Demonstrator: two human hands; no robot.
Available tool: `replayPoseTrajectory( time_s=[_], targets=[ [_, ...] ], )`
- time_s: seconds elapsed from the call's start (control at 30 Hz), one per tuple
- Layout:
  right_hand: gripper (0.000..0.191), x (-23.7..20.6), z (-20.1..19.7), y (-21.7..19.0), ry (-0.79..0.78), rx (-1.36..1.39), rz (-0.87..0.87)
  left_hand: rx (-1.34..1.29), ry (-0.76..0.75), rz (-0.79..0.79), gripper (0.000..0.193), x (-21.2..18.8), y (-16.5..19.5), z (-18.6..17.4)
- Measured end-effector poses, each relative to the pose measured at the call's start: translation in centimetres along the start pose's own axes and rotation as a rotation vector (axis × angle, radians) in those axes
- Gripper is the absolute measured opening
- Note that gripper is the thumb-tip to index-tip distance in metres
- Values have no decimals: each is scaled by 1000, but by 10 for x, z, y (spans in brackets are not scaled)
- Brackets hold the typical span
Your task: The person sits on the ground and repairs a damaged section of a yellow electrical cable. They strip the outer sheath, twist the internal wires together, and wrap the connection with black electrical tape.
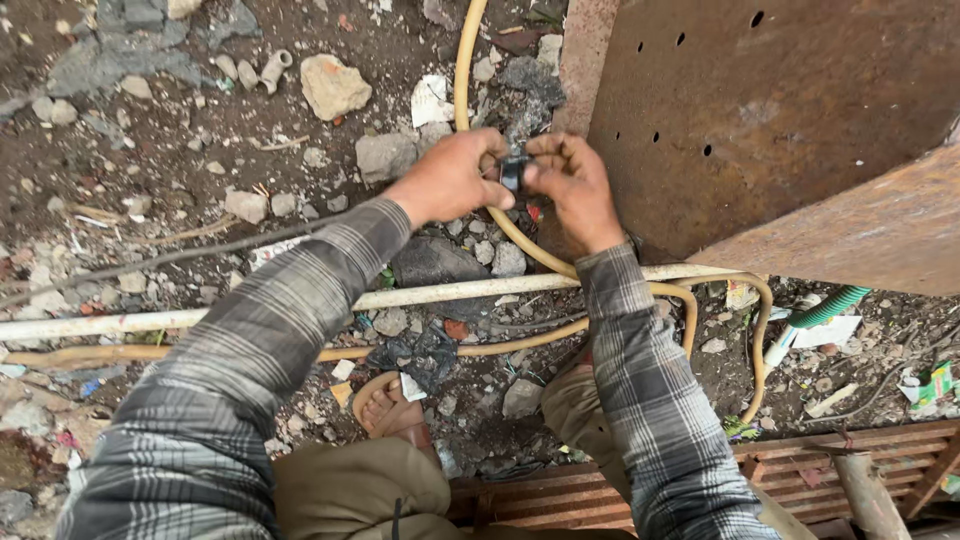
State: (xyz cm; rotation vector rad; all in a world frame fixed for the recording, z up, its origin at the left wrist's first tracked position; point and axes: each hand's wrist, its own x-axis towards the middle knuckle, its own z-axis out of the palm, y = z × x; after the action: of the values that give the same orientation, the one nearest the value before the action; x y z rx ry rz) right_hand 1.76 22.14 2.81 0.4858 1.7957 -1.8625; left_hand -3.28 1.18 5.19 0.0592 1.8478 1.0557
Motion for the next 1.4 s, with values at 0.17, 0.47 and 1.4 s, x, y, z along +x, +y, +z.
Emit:
replayPoseTrajectory(
  time_s=[0.17, 0.47, 1.4],
  targets=[
    [51, -12, 2, -4, -60, -33, -84, 48, 143, 181, 53, -7, 10, 5],
    [60, -16, 12, -3, 0, -448, -148, -120, 115, 120, 52, 1, 9, 0],
    [11, -19, 24, 13, 305, -430, -185, -469, 211, 5, 42, 33, 0, 12]
  ],
)
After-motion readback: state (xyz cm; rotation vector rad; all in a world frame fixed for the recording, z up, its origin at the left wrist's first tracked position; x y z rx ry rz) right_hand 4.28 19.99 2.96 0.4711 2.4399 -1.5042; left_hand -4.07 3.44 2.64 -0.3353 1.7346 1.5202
